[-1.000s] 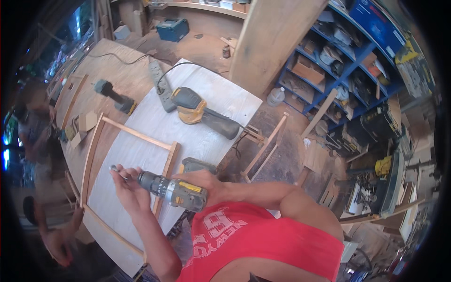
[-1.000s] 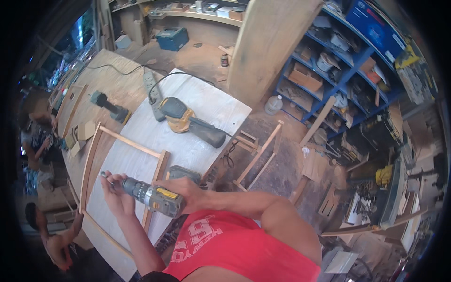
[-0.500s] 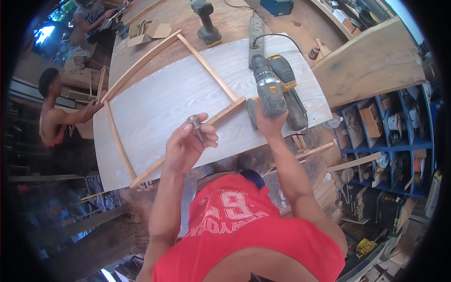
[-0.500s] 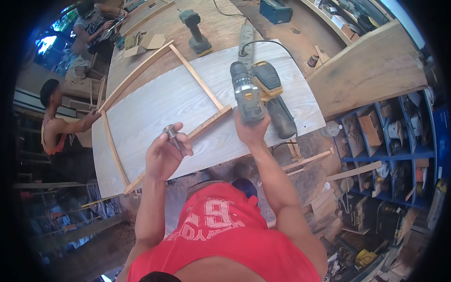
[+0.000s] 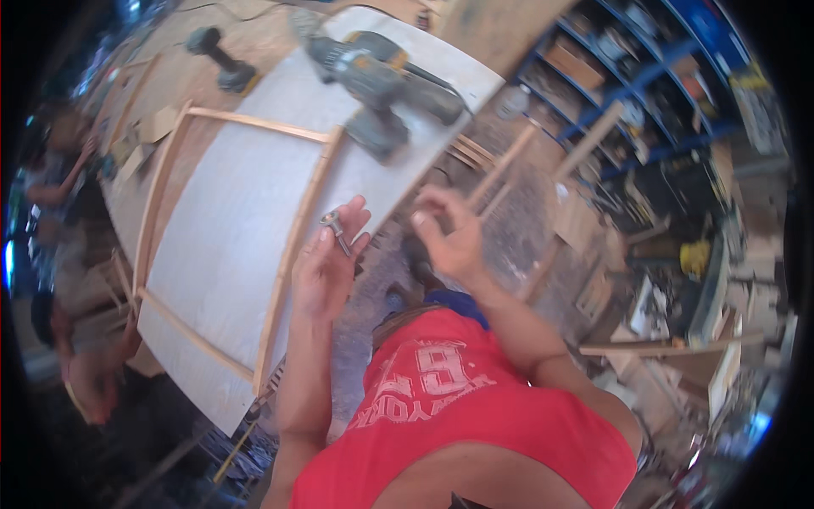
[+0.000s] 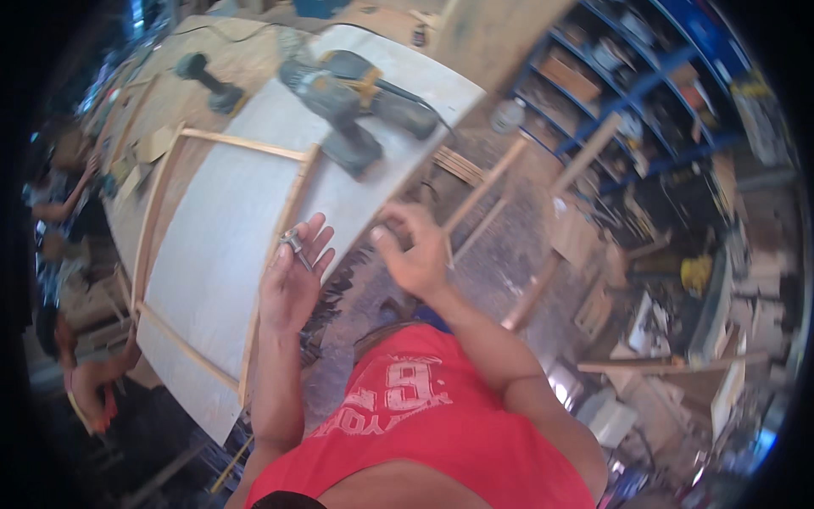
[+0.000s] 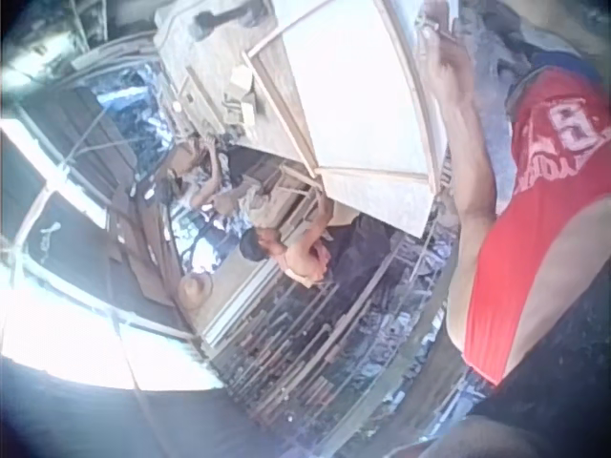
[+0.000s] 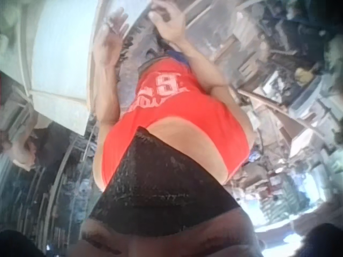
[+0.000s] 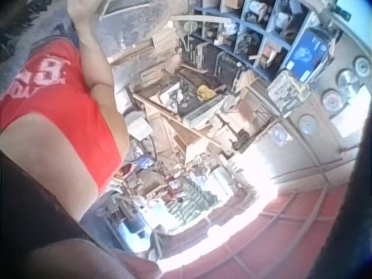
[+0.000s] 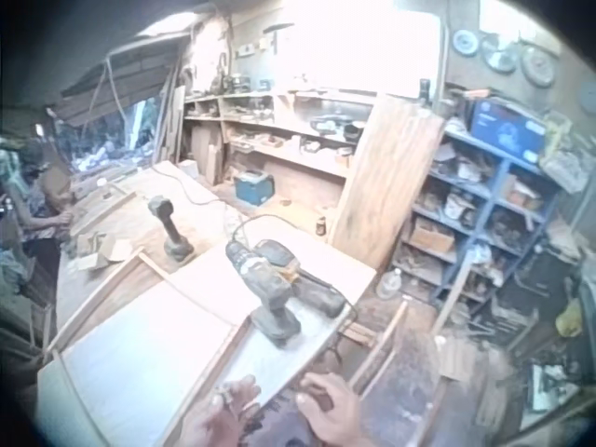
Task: The person is seen assembling a small metal bolt and washer hardware kit.
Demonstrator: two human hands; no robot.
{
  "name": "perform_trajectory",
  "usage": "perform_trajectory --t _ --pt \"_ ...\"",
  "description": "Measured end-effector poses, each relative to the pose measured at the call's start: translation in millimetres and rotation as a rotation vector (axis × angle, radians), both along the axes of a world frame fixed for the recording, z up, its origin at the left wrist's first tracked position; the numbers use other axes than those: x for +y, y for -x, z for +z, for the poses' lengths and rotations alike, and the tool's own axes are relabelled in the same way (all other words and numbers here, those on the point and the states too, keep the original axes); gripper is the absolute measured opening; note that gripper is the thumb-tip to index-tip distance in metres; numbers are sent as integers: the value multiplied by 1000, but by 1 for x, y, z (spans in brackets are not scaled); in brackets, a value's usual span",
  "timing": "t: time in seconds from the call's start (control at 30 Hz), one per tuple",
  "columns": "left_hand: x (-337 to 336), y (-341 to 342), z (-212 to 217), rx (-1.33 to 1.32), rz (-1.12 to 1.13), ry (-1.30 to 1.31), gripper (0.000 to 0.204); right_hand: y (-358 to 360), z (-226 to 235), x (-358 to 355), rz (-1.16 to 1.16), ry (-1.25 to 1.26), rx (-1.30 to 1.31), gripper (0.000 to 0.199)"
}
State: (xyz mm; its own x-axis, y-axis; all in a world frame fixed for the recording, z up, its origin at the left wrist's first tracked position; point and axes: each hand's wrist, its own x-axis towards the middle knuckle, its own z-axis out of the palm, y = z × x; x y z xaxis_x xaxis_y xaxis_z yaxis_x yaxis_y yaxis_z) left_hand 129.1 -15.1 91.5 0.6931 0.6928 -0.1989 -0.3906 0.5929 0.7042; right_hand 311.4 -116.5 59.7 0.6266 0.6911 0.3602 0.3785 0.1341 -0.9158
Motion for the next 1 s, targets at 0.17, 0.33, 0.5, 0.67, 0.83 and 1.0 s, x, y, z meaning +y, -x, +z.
perform_trajectory --t 0.17,0.33,0.5,0.67,0.83,1.0 --pt "-47 -31 -15 -263 -164 604 34 31 24 -74 252 183 595 30" --pt "-85 -59 5 -195 -81 790 38 16 44 -108 251 125 543 29" --pt "-125 -109 27 -205 -193 715 38 -22 41 -166 171 126 574 28" --pt "-182 -185 -18 -193 -301 585 28 -81 10 -256 26 306 508 28" --pt "-241 -247 -114 141 -192 543 17 -181 -23 -387 -96 463 24 31" --pt "-275 -275 -194 407 -365 568 11 -258 -45 -509 -447 612 216 32"
